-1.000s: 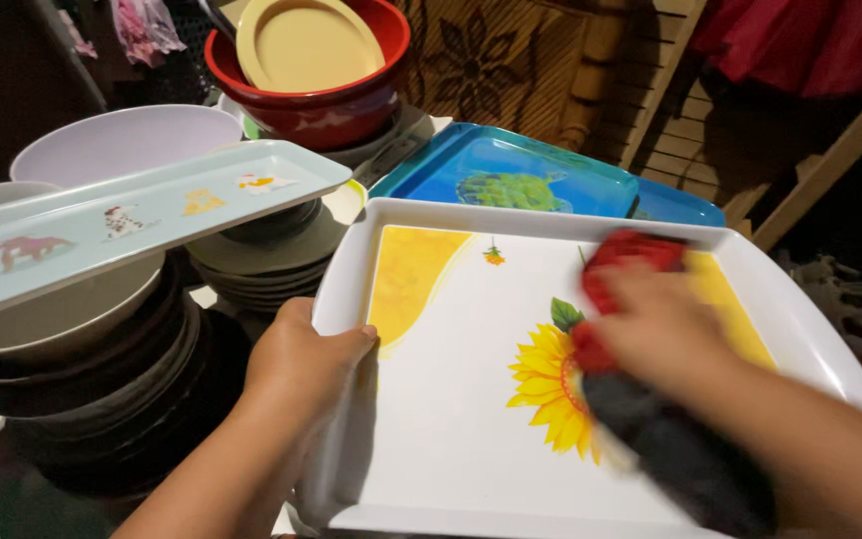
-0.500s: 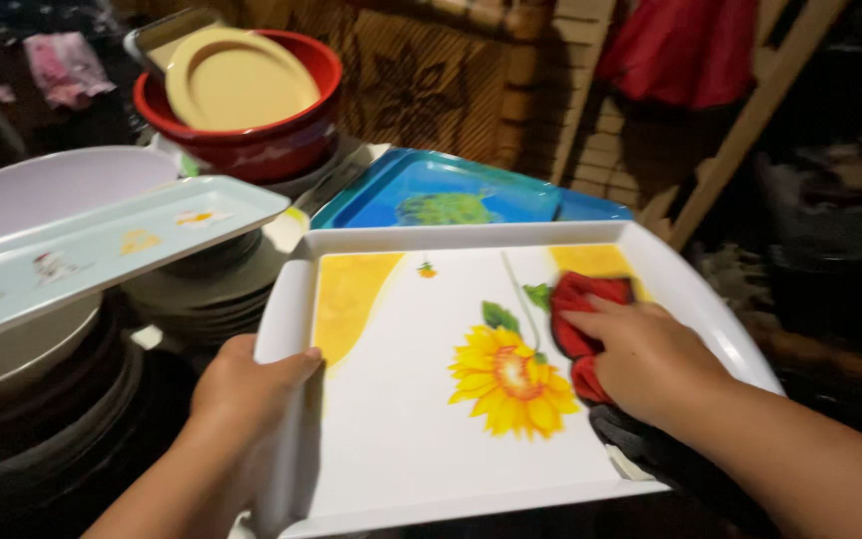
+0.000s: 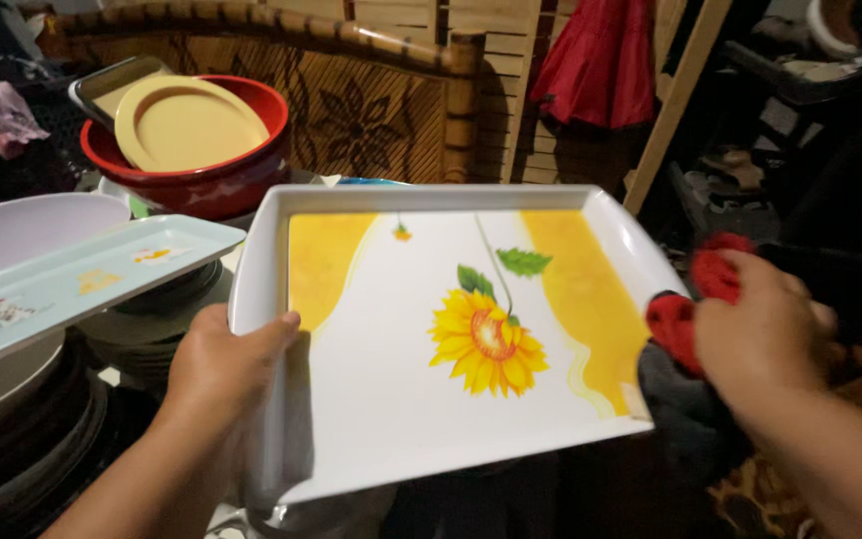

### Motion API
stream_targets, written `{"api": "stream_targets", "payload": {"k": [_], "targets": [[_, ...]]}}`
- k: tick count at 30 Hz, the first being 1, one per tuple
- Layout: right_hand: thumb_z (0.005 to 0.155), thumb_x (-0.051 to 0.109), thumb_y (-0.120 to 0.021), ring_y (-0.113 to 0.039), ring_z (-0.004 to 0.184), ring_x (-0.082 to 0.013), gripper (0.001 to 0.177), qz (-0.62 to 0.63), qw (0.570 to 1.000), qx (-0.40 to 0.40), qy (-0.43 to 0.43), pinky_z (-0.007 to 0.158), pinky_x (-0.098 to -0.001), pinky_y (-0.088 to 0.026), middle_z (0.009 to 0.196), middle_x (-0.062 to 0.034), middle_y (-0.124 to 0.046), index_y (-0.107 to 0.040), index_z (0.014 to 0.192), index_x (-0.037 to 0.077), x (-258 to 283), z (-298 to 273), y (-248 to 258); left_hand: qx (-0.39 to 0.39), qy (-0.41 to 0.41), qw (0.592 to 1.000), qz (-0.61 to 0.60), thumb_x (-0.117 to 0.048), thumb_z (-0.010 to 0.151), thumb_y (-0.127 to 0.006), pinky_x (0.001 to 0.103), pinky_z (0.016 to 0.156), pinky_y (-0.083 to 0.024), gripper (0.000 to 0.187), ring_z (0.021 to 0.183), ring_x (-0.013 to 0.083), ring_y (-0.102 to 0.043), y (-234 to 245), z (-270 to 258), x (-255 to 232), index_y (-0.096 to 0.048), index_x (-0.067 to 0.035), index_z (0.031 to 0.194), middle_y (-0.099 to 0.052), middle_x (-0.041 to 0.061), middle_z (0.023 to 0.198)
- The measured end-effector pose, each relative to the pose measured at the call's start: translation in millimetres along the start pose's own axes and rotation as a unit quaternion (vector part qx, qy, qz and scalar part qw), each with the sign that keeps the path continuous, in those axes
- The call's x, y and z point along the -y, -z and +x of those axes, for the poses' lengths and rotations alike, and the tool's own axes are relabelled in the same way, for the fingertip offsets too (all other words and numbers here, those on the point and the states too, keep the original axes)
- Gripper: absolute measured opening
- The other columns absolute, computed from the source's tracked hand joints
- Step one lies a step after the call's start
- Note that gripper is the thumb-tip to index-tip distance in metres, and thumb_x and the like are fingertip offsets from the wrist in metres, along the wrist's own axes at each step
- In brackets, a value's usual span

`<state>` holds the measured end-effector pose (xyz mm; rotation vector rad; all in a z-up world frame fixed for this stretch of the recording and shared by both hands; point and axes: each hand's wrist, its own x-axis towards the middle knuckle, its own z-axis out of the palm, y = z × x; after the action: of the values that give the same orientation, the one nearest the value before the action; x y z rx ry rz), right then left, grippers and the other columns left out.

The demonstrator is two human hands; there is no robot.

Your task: The person wipes two plastic trays with a red cloth. They first wipe a white tray with a sunflower design, then a blue tray with a turtle design, cleaning both sides of each tray.

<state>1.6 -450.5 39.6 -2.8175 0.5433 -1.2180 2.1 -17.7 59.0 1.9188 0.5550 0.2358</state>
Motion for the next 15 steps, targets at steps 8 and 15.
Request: {"api": "stream_targets", "payload": {"k": [8, 15], "targets": [[0.09, 0.011, -0.072, -0.071, 0.079, -0.0281, 0.039, 0.453, 0.672, 0.3, -0.504, 0.07, -0.0417, -0.059, 0.108, -0.0246, -0.073, -0.063, 0.125, -0.001, -38.7, -15.6, 20.2, 0.098, -0.04, 0.993, -0.048, -0.035, 0.086, -0.074, 0.048, 0.065, -0.055, 0.049, 0.078, 0.03, -0.067, -0.9, 25.5, -13.6, -0.065, -0.003, 0.121, -0.072, 0.019, 0.098], [0.093, 0.018, -0.066, -0.073, 0.075, -0.0242, 0.044, 0.592, 0.471, 0.257, -0.601, 0.064, -0.0386, -0.063, 0.103, -0.0237, -0.072, -0.059, 0.127, -0.01, -55.9, -50.5, 16.3, 0.166, 0.064, 0.958, -0.227, -0.046, 0.092, -0.059, 0.051, 0.075, -0.053, 0.061, 0.086, 0.0303, -0.065, 11.4, 38.3, -71.3, -0.061, 0.007, 0.121, -0.062, 0.022, 0.102]]}}
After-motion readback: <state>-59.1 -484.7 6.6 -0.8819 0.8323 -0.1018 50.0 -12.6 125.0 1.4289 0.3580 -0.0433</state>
